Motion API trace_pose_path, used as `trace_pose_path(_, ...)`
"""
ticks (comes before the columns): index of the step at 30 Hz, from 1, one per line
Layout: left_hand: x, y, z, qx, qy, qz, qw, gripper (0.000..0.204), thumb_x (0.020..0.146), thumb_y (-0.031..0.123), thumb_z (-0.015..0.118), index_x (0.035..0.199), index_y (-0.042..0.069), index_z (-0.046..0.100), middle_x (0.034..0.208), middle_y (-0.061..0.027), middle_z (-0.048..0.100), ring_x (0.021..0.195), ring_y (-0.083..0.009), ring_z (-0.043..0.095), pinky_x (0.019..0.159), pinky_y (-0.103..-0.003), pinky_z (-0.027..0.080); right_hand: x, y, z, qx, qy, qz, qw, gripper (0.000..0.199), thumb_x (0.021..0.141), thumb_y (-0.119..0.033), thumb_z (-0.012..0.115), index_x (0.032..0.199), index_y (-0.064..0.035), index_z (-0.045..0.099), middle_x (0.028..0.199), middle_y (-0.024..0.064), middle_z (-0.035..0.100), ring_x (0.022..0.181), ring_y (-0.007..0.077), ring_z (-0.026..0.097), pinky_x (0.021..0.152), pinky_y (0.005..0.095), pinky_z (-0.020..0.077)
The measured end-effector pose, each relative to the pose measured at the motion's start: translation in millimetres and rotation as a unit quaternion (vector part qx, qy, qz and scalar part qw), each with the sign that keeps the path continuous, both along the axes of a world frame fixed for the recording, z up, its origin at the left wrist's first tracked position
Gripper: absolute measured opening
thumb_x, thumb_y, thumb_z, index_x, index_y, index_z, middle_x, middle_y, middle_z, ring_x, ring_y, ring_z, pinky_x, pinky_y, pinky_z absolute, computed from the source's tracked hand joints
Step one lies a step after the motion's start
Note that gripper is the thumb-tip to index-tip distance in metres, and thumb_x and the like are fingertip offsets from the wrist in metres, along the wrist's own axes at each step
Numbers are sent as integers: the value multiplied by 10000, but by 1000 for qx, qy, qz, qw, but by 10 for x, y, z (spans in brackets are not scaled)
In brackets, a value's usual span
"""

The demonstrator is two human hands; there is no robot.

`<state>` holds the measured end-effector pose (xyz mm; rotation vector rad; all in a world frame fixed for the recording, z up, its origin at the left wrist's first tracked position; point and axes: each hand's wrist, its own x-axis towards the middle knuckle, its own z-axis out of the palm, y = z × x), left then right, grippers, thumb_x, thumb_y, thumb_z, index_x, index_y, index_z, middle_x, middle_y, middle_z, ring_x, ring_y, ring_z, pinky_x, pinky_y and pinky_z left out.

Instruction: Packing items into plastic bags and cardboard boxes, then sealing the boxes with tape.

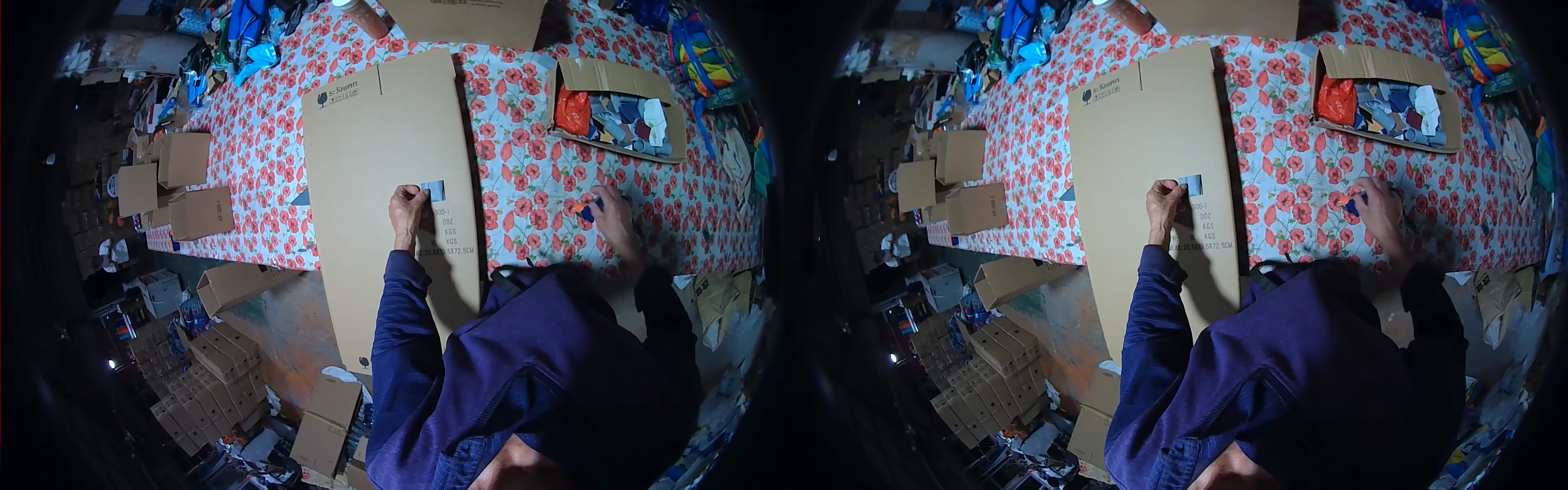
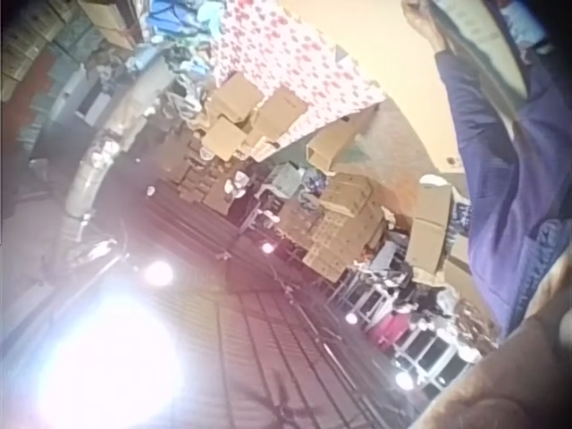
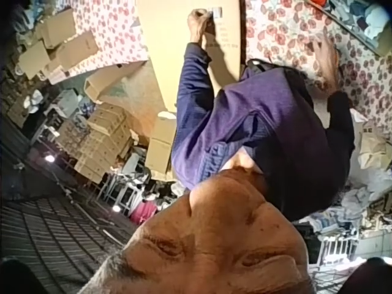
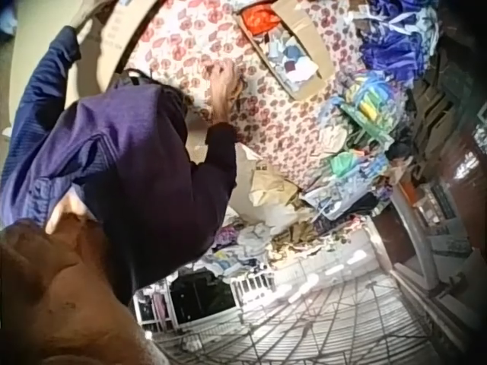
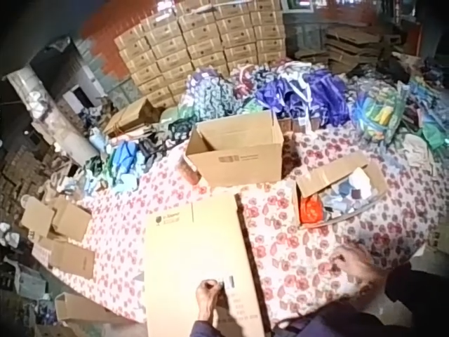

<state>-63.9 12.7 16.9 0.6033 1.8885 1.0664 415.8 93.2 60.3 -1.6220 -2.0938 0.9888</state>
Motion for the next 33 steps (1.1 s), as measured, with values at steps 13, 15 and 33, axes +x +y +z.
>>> trace_pose_path(13,414,-422,607,83,43,115,989,202,962,198,621,1092,44,636,790,-34,620,623,-88,549,540,-201,442,866,197,-482,71,-258,168,949,370,778,-113,614,1141,-65,566,1063,165,655,924,376,621,800,449,489)
trace_pose_path(15,515,-616,663,102,8,138,985,211,977,209,605,1112,49,630,779,-26,614,624,-79,554,540,-201,445,407,221,-191,42,-253,149,955,396,755,-126,629,1141,-76,559,1008,152,665,861,377,628,738,453,489)
trace_pose_path(33,1548,-494,1342,56,-335,-16,940,353,1010,323,581,1149,2,623,899,-96,658,768,-161,645,645,-241,542,-951,-385,1032,71,133,269,951,750,672,74,716,1368,-137,530,1336,158,460,1171,340,531,949,389,487)
